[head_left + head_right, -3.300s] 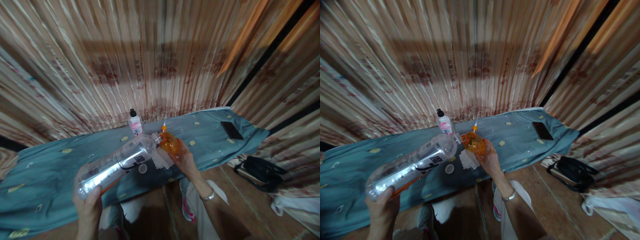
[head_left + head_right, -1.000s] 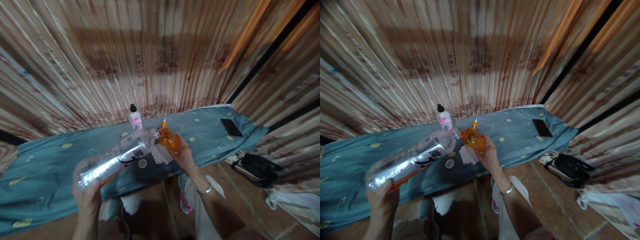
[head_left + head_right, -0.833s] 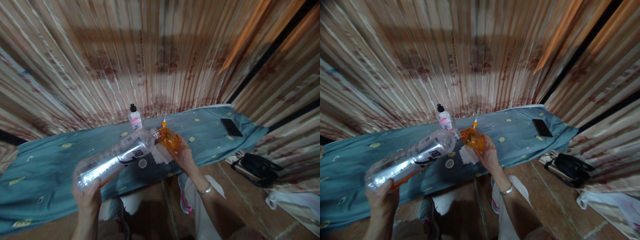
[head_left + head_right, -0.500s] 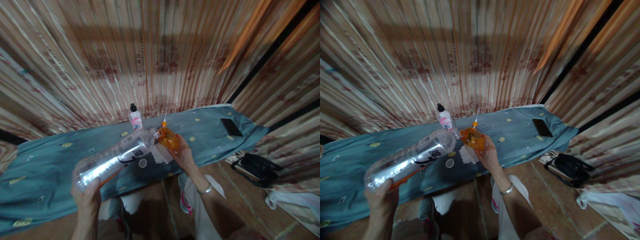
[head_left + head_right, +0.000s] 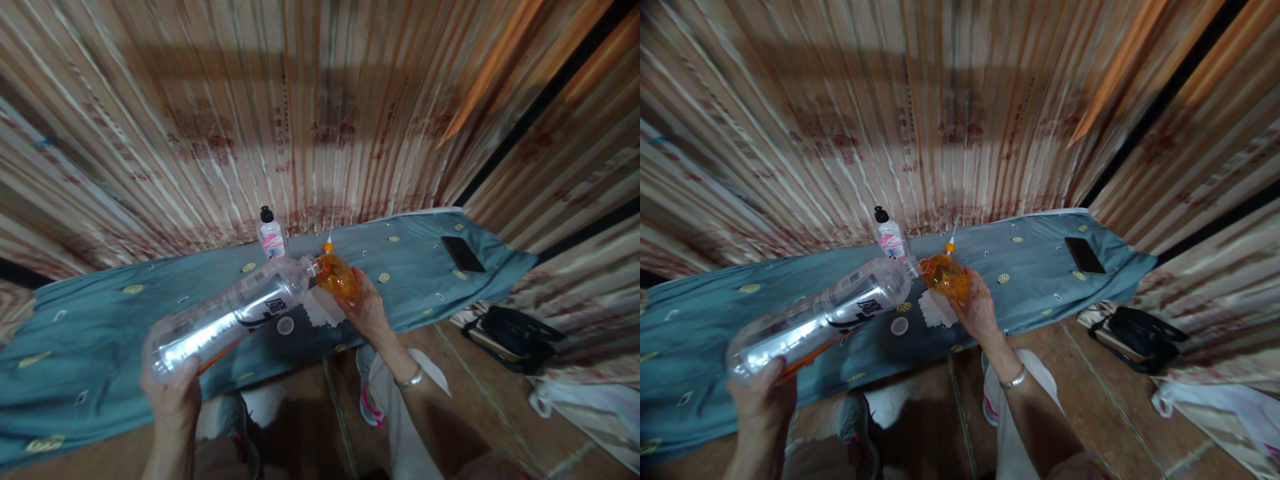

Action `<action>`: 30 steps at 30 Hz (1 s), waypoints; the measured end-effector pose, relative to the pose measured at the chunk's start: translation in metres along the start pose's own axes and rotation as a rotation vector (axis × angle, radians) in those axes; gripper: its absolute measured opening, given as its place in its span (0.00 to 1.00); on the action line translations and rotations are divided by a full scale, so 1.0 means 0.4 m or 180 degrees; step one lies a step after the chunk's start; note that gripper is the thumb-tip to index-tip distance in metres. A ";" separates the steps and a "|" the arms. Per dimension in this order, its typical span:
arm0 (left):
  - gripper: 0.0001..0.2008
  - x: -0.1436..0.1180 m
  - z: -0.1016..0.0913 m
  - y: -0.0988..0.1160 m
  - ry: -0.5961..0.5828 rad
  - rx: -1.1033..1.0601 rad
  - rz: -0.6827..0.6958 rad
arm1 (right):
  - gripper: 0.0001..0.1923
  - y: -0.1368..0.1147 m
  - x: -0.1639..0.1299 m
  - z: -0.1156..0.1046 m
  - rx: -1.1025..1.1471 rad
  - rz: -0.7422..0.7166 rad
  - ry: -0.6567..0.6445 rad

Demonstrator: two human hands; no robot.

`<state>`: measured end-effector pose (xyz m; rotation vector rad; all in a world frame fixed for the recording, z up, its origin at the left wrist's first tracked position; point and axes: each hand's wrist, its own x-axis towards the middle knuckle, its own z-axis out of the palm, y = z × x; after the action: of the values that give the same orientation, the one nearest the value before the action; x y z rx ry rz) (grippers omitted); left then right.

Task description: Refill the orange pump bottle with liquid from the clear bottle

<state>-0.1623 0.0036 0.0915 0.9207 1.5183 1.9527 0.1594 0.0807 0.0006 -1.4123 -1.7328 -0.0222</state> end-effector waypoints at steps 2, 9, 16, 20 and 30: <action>0.36 0.000 0.002 0.001 -0.0010 0.0011 -0.0033 | 0.38 0.000 0.000 0.000 -0.0021 -0.0005 0.0003; 0.34 0.001 -0.003 -0.002 -0.0020 0.0027 0.0010 | 0.39 -0.003 0.003 -0.002 0.0008 0.0042 -0.0058; 0.36 -0.001 -0.004 -0.001 -0.0018 0.0103 -0.0003 | 0.38 -0.003 0.001 0.000 -0.0017 0.0004 0.0022; 0.36 0.003 -0.007 -0.004 -0.0072 0.0198 0.0055 | 0.38 0.000 0.000 0.001 0.0015 -0.0015 -0.0015; 0.35 0.008 -0.017 -0.017 -0.0052 0.0075 0.0039 | 0.38 0.002 -0.001 0.003 0.0055 -0.0005 -0.0002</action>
<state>-0.1697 0.0031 0.0846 0.9557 1.5331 1.9349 0.1593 0.0813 -0.0010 -1.3986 -1.7308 -0.0075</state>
